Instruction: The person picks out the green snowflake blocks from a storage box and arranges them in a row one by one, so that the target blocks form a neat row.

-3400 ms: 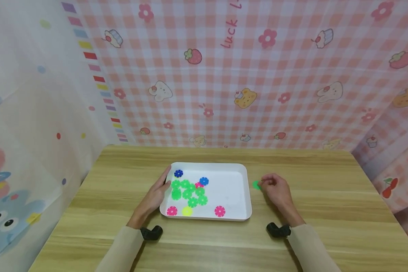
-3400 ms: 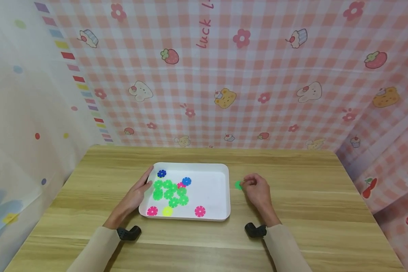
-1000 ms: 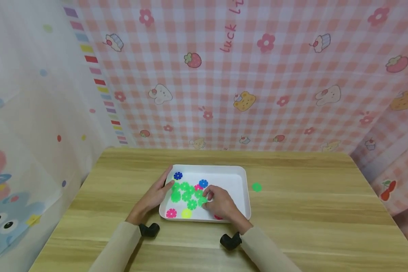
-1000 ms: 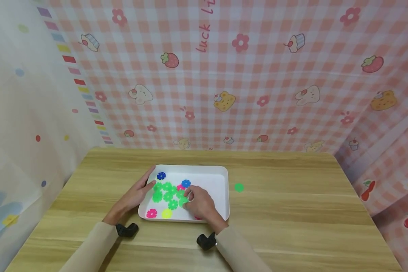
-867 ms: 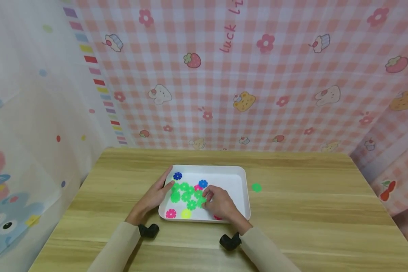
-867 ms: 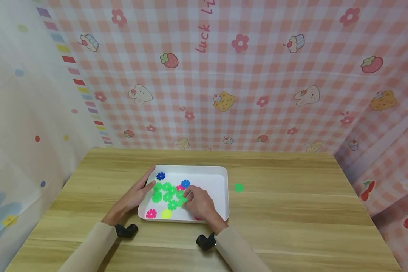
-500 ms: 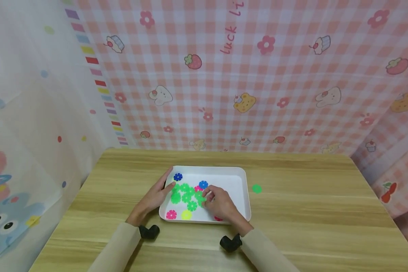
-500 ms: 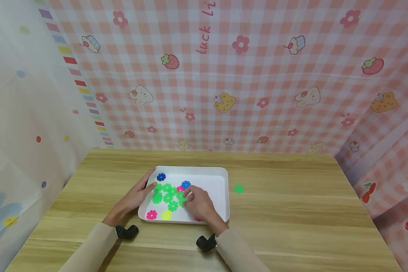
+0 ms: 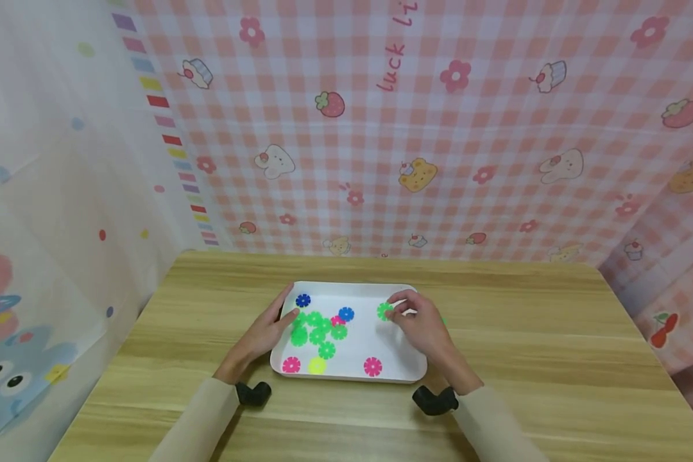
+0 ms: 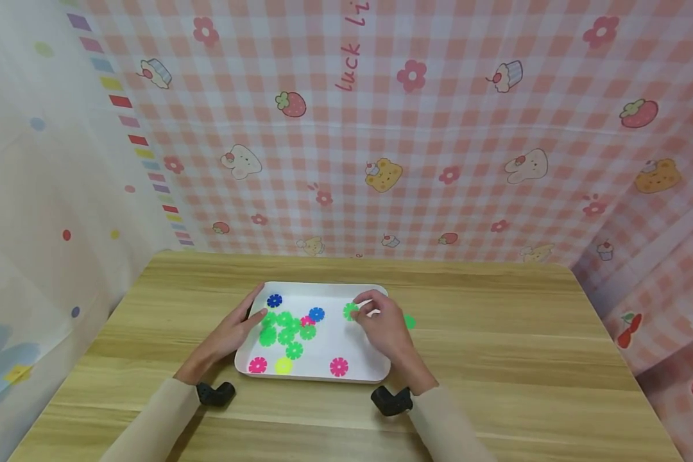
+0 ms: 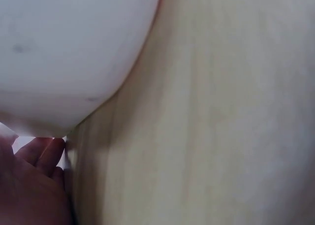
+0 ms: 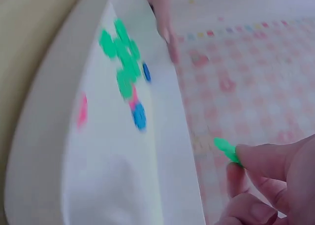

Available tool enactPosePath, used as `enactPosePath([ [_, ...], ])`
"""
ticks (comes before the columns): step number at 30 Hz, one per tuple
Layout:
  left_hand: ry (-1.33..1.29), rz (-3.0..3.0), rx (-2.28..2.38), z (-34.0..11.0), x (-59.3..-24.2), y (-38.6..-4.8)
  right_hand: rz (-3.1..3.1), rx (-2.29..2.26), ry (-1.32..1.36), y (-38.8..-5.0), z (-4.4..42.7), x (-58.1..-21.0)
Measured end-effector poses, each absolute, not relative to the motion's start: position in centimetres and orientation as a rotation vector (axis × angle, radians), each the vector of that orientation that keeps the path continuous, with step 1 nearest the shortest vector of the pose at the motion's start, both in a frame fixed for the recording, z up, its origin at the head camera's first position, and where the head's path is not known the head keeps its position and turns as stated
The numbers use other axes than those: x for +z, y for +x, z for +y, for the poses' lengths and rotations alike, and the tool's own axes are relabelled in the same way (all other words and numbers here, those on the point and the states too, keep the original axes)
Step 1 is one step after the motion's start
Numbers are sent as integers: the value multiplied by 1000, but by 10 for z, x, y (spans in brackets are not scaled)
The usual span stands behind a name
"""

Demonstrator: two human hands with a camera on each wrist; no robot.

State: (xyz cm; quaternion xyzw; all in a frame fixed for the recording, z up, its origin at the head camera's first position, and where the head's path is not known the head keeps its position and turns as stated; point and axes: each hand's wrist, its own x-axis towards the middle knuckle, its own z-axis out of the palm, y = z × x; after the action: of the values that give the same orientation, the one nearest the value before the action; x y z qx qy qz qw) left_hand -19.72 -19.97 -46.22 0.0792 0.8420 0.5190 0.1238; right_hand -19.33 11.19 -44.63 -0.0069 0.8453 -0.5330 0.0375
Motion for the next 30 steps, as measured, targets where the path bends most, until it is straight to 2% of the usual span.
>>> enactPosePath([
  [6,233,2456,1516,-201,-465,-198,2564,-1700,45,-197,157,-449],
  [15,238,2485,1547,-210,-503,-213,2613,-1704,177,-203,210,-465],
  [23,265,2485,1559,-208,-502,-214,2587,-1667,342,-203,227,-480],
  [30,222,2467,1536,-206,-495,-212,2582,-1648,346,-202,232,-489],
])
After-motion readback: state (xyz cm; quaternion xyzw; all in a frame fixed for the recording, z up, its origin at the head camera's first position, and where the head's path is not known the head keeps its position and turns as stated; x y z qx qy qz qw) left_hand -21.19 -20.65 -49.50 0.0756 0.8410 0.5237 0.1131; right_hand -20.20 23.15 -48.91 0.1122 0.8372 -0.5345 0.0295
